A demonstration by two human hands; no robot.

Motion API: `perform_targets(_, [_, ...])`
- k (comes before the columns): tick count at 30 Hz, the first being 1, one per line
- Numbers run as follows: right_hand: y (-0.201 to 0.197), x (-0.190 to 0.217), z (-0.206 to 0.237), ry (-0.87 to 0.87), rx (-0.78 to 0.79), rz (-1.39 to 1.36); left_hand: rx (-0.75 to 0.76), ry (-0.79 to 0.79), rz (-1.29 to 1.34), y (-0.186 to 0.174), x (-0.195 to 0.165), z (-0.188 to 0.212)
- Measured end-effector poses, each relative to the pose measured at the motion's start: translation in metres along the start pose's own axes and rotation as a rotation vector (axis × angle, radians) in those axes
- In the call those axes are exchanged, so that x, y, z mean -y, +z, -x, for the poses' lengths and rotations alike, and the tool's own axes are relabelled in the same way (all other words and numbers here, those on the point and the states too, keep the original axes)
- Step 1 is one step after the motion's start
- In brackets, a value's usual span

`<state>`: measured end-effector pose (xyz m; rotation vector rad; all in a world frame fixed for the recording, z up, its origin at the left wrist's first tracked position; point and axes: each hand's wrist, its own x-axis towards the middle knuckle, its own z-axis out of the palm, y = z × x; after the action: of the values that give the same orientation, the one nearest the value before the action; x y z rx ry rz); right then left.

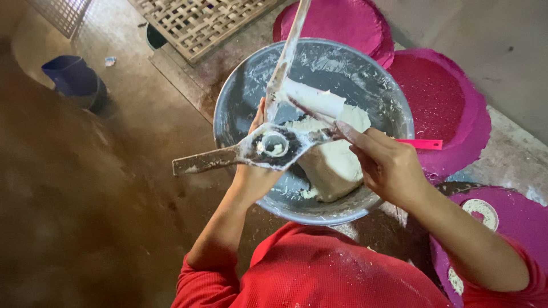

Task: The person uses a manual wooden press tool to form round rice crackers. They scoop dough from a large basin into the press, squeeze the tool over pink mats to deposit round crackers, and refill the press with dough by hand and with a spatula, repeating the cycle.

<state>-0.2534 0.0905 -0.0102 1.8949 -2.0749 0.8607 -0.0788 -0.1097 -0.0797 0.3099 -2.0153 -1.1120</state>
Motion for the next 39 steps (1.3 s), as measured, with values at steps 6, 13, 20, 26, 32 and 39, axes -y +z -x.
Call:
perform_targets(6, [-0.025, -0.019, 0.001, 0.215, 0.261, -0.393, -0.059, 0.224, -0.659, -0.02, 0.019, -0.015])
perform_targets(13, [0.037, -0.009, 0.002, 0.15, 0.231, -0.621, -0.029, 0.055, -0.643, -0.004, 0.025, -0.017])
perform_targets(20, [0.011, -0.044, 0.006, 0.44, 0.786, -0.349, -0.133, -0.298, -0.233, -0.028, 0.05, -0.01])
perform_targets(26, [0.063, -0.031, 0.004, -0.032, 1.038, 0.541, -0.111, 0.045, -0.491, -0.017, 0.067, 0.019])
perform_targets(32, [0.125, -0.037, 0.012, -0.264, 1.063, 0.527, -0.135, -0.003, -0.429, -0.016, 0.07, 0.021])
perform_targets(39, [0.108, -0.058, 0.038, -0.162, 1.254, 0.407, -0.148, -0.01, -0.332, -0.017, 0.066, 0.025])
